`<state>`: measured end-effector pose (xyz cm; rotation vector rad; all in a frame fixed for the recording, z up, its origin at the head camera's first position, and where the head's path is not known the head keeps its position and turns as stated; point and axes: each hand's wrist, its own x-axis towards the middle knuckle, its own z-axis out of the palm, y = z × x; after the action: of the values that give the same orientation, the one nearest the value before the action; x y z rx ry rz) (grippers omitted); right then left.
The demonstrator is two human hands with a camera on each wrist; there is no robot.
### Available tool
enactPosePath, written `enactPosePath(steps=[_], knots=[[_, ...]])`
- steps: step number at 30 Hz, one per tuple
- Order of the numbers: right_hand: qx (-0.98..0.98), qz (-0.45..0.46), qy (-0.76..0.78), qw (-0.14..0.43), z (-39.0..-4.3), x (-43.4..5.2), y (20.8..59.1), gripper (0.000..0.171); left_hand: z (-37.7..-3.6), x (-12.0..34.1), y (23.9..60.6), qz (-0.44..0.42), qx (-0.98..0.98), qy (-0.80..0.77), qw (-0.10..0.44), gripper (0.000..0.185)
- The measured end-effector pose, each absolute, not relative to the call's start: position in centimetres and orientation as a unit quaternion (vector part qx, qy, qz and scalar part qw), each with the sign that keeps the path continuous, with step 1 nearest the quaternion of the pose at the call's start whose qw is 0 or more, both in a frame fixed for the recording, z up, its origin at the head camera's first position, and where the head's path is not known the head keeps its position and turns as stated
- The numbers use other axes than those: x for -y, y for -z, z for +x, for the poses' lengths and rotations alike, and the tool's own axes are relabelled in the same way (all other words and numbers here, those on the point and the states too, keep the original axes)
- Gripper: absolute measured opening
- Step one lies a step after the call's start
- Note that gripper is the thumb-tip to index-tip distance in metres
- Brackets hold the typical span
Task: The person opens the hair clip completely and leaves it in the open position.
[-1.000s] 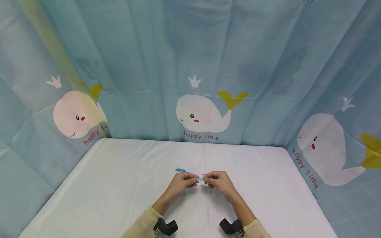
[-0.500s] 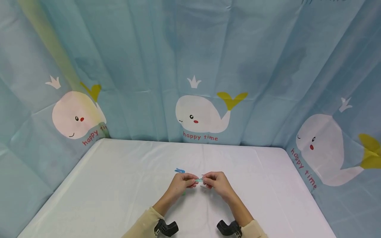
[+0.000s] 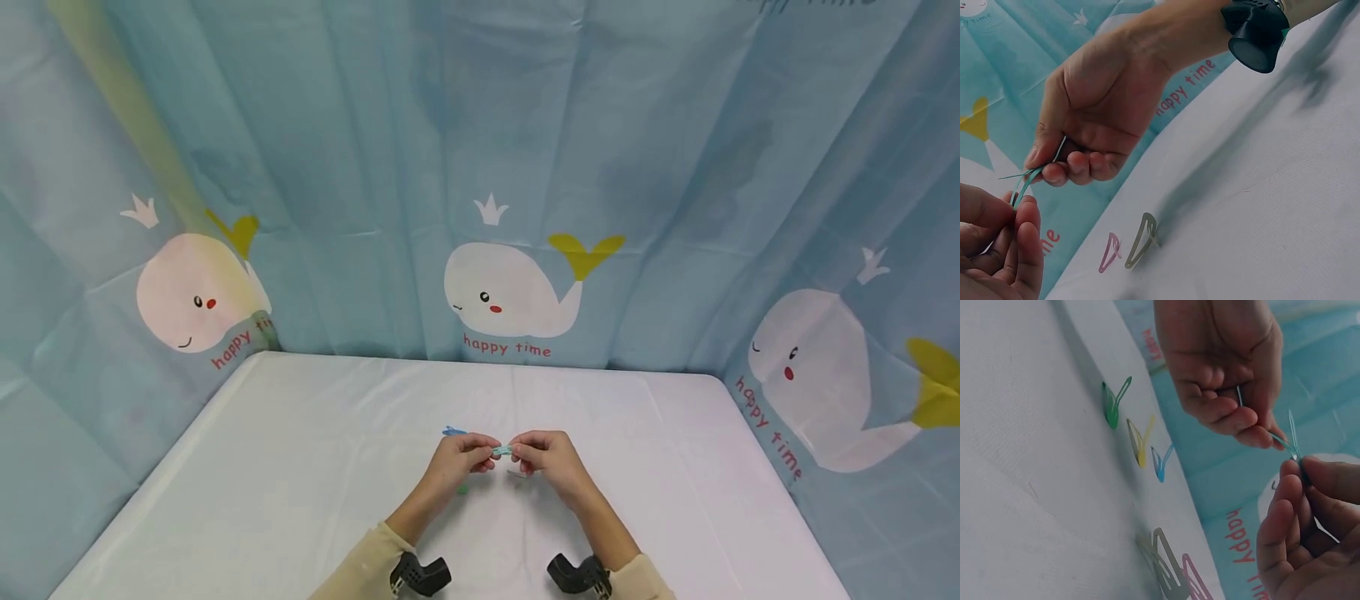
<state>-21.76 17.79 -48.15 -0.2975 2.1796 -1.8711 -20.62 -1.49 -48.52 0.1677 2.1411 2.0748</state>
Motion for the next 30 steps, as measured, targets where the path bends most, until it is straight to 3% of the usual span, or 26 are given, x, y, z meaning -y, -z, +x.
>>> enactPosePath(steps=[30], knots=[[-0.744,-0.087,0.646,0.15,-21.9,-19.1,48.4,0.035,-20.6,1.5,49.1,0.072,-0.717,-0.686,0.1,0.019]])
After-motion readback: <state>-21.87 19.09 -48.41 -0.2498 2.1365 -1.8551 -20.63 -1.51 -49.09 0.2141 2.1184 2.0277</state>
